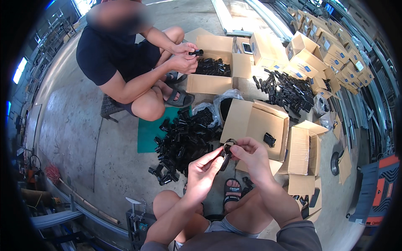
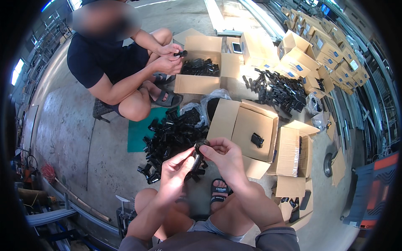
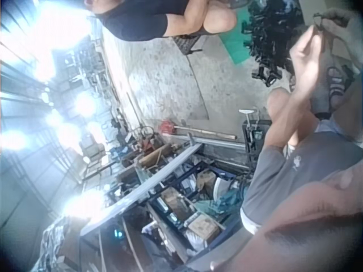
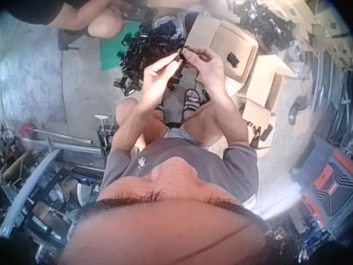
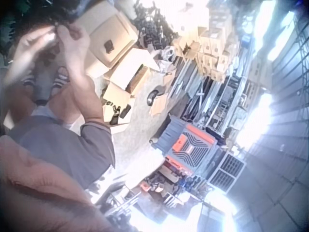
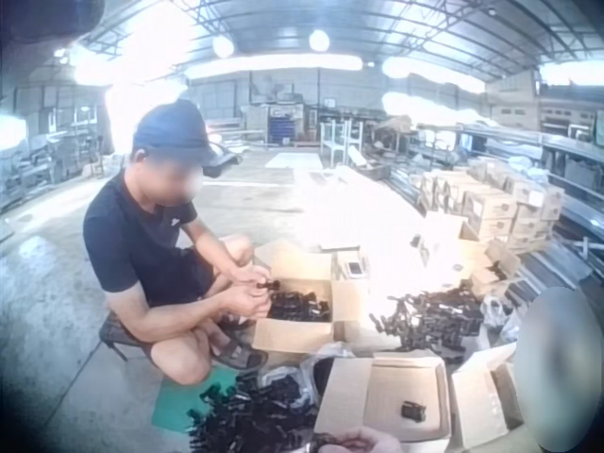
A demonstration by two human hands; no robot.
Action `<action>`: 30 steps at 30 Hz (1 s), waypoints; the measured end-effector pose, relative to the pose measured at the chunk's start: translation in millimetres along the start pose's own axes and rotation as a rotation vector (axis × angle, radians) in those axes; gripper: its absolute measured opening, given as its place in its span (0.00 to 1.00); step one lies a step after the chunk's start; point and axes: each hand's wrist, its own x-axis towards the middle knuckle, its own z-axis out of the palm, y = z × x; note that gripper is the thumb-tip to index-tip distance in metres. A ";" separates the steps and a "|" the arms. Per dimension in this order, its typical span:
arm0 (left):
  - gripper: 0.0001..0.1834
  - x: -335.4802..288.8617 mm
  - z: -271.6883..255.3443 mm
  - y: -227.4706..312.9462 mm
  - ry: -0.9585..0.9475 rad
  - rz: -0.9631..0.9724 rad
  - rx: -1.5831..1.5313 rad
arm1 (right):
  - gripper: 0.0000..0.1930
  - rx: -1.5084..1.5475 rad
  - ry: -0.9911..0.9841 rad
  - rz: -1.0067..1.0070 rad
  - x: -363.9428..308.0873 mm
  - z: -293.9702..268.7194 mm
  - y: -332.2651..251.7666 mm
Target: The person sorts black plastic components by hand from a large pile on the floor into various cardboard boxes.
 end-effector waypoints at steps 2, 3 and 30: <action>0.18 -1.3 1.0 0.4 0.012 0.020 0.029 | 0.13 -0.011 0.016 -0.016 -2.0 0.2 -1.4; 0.18 -1.3 1.3 0.2 0.013 0.032 0.035 | 0.13 -0.011 0.022 -0.030 -2.5 0.1 -1.8; 0.19 -10.8 -20.3 5.2 0.173 -0.094 -0.024 | 0.21 -0.768 -0.088 -0.474 -2.7 15.9 6.0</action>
